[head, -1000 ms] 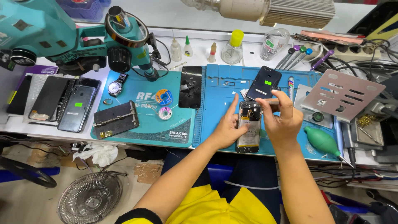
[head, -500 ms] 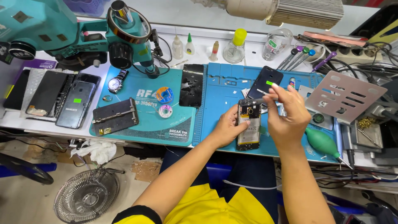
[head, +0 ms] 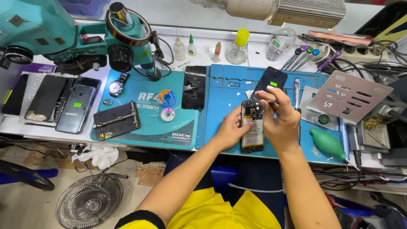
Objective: Repairing a mobile phone by disassembling components and using precision tools on a repair bench
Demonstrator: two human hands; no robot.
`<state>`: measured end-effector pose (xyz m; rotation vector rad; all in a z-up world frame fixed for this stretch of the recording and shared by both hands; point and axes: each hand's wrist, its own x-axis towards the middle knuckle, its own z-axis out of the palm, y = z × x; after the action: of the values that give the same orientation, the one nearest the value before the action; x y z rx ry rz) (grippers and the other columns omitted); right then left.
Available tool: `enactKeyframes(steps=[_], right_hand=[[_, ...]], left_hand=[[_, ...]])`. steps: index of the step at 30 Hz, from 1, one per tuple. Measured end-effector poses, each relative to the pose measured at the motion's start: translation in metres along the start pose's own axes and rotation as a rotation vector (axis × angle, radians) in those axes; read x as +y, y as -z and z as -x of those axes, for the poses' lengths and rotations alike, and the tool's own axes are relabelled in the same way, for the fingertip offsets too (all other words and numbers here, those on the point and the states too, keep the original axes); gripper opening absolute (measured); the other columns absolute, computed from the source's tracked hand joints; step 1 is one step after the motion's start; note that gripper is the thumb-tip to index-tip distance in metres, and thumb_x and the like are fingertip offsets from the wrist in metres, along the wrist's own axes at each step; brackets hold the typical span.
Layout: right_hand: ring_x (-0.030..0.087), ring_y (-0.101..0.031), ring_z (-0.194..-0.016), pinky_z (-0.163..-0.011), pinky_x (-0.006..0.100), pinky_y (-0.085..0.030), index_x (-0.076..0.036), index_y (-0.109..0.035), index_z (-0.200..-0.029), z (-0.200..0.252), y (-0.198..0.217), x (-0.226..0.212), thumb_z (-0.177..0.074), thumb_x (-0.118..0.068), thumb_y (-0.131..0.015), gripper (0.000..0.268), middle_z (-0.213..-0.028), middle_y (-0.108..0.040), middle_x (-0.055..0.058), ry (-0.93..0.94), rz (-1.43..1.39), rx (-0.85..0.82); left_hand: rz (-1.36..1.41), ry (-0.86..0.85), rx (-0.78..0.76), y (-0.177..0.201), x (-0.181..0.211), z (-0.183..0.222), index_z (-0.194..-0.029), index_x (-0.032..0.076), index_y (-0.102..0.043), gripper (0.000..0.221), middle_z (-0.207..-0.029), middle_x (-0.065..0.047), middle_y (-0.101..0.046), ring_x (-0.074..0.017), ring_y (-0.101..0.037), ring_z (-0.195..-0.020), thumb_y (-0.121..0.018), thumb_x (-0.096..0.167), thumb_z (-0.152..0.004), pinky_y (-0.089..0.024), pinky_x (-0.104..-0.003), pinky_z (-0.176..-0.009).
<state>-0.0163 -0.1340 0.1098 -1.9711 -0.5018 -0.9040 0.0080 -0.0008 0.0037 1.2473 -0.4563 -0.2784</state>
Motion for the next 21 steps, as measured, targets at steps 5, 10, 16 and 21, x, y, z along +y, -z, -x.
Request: enactKeyframes(steps=[5, 10, 16, 21], right_hand=[[0.040, -0.073, -0.099, -0.085, 0.045, -0.063, 0.007, -0.035, -0.137, -0.001, -0.002, 0.002, -0.106, 0.010, -0.051, 0.034, -0.113, -0.071, 0.031, -0.143, -0.171, 0.016], [0.034, -0.075, -0.087, -0.078, 0.039, -0.064, 0.002, -0.030, -0.121, 0.020, -0.011, 0.021, -0.110, 0.003, -0.047, 0.020, -0.109, -0.072, 0.029, -0.287, -0.246, 0.118], [0.037, -0.076, -0.079, -0.069, 0.040, -0.066, 0.002, -0.039, -0.100, 0.038, -0.066, 0.038, -0.103, 0.006, -0.059, 0.021, -0.100, -0.074, 0.030, -0.447, -0.310, 0.024], [0.037, -0.077, -0.080, -0.069, 0.041, -0.066, 0.002, -0.041, -0.098, 0.039, -0.096, 0.048, -0.103, 0.006, -0.060, 0.020, -0.100, -0.074, 0.030, -0.423, -0.230, -0.014]], left_hand=[[0.099, -0.034, 0.140, 0.006, -0.019, 0.000, -0.142, 0.006, -0.052, 0.056, -0.112, -0.014, -0.071, -0.0214, -0.068, -0.101, -0.067, -0.002, -0.089, -0.059, -0.040, -0.089], [-0.004, -0.100, 0.312, 0.037, 0.056, 0.031, -0.161, 0.011, -0.020, 0.084, -0.123, -0.031, -0.062, -0.0363, -0.065, -0.107, -0.056, -0.012, -0.090, -0.059, -0.045, -0.090], [-0.047, -0.182, 0.556, 0.101, 0.072, 0.052, -0.164, 0.025, -0.009, 0.095, -0.146, -0.035, -0.047, -0.0274, -0.067, -0.107, -0.059, -0.005, -0.089, -0.061, -0.036, -0.089], [0.015, -0.200, 0.663, 0.091, 0.087, 0.050, -0.163, 0.022, -0.016, 0.090, -0.160, -0.026, -0.034, -0.0154, -0.061, -0.100, -0.061, 0.001, -0.088, -0.057, -0.030, -0.090]])
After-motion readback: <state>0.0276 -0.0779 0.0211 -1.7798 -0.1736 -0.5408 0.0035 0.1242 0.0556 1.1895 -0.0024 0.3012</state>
